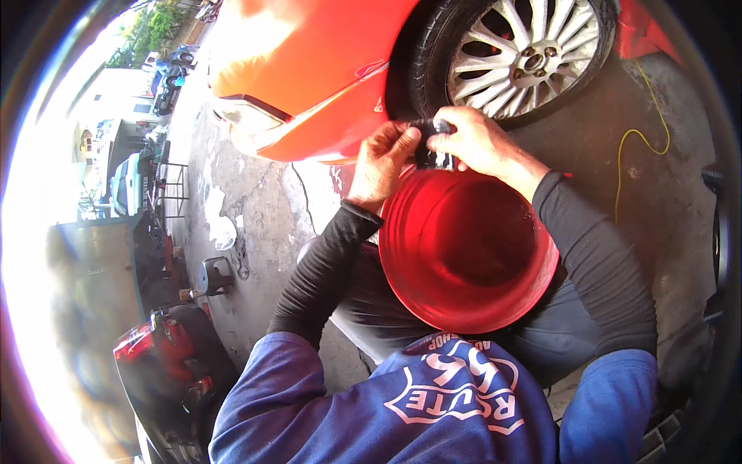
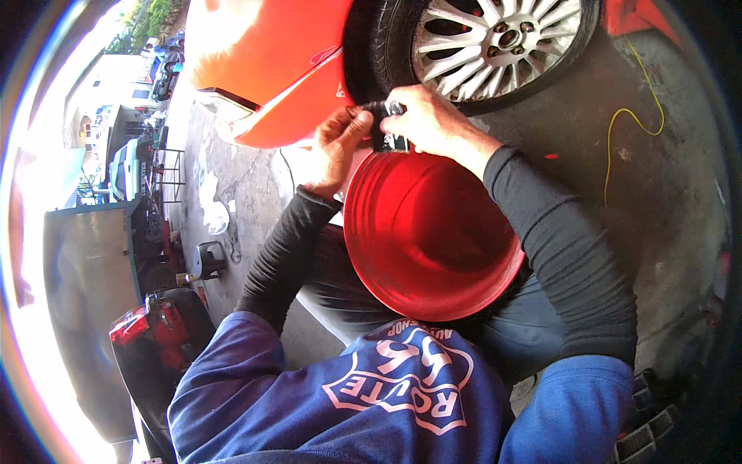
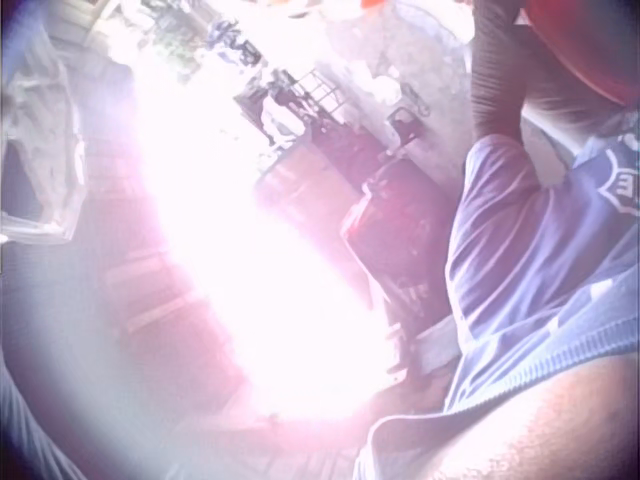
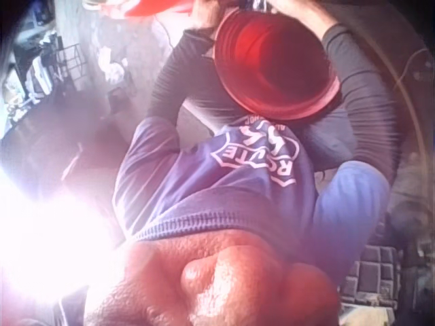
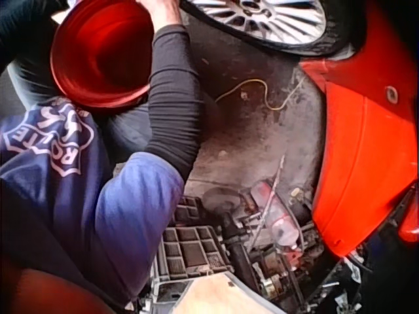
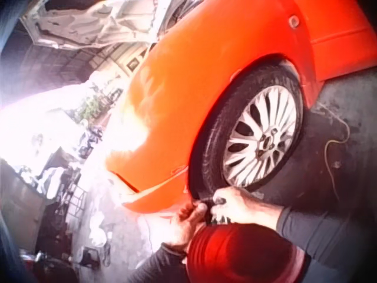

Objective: The person kneels beside a red car and repeatedly wipes the front bumper and wheel arch with a cloth, frequently dipping the cloth into a red bucket. The person continues this cleaning motion along the lower front bodywork of the car.

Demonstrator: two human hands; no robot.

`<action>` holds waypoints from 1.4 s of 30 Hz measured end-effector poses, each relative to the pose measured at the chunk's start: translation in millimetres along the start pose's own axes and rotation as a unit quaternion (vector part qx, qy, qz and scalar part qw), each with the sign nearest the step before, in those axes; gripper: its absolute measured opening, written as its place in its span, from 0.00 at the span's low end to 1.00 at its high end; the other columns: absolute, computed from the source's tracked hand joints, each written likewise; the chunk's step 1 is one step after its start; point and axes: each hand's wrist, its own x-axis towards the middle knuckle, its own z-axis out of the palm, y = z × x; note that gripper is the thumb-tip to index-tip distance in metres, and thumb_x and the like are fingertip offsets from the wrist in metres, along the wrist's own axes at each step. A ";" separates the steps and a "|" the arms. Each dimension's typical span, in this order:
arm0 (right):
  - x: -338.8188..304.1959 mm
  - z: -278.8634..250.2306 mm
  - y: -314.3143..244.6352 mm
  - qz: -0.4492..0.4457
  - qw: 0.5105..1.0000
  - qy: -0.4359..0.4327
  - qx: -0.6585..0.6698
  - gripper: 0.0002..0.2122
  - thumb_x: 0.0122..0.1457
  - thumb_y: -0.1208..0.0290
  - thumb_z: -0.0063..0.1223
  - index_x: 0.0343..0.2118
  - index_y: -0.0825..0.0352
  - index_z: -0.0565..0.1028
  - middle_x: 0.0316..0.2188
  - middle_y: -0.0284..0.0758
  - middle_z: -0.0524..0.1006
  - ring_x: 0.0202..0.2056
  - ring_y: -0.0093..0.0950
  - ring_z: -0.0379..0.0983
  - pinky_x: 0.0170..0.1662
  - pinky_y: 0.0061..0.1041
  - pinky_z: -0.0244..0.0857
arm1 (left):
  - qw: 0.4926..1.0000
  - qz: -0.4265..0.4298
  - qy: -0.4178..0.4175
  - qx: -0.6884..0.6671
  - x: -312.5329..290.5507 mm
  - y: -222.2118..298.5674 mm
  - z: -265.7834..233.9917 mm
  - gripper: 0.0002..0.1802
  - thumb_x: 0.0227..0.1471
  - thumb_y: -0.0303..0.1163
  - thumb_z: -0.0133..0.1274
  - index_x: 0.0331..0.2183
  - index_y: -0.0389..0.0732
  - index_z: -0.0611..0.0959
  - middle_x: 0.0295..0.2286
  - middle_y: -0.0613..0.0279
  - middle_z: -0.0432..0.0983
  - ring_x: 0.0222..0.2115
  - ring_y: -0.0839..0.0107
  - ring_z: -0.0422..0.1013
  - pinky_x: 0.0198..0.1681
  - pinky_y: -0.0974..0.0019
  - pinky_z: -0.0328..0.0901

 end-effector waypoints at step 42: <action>86.1 90.9 8.9 -0.024 0.959 0.250 -0.130 0.14 0.51 0.62 0.58 0.22 0.71 0.72 0.21 0.50 0.75 0.29 0.50 0.75 0.32 0.45 0.67 | 0.887 -0.038 -0.045 0.458 -5.0 -66.0 -19.9 0.24 0.57 0.47 0.47 0.35 0.32 0.80 0.31 0.35 0.76 0.37 0.39 0.74 0.40 0.47 0.68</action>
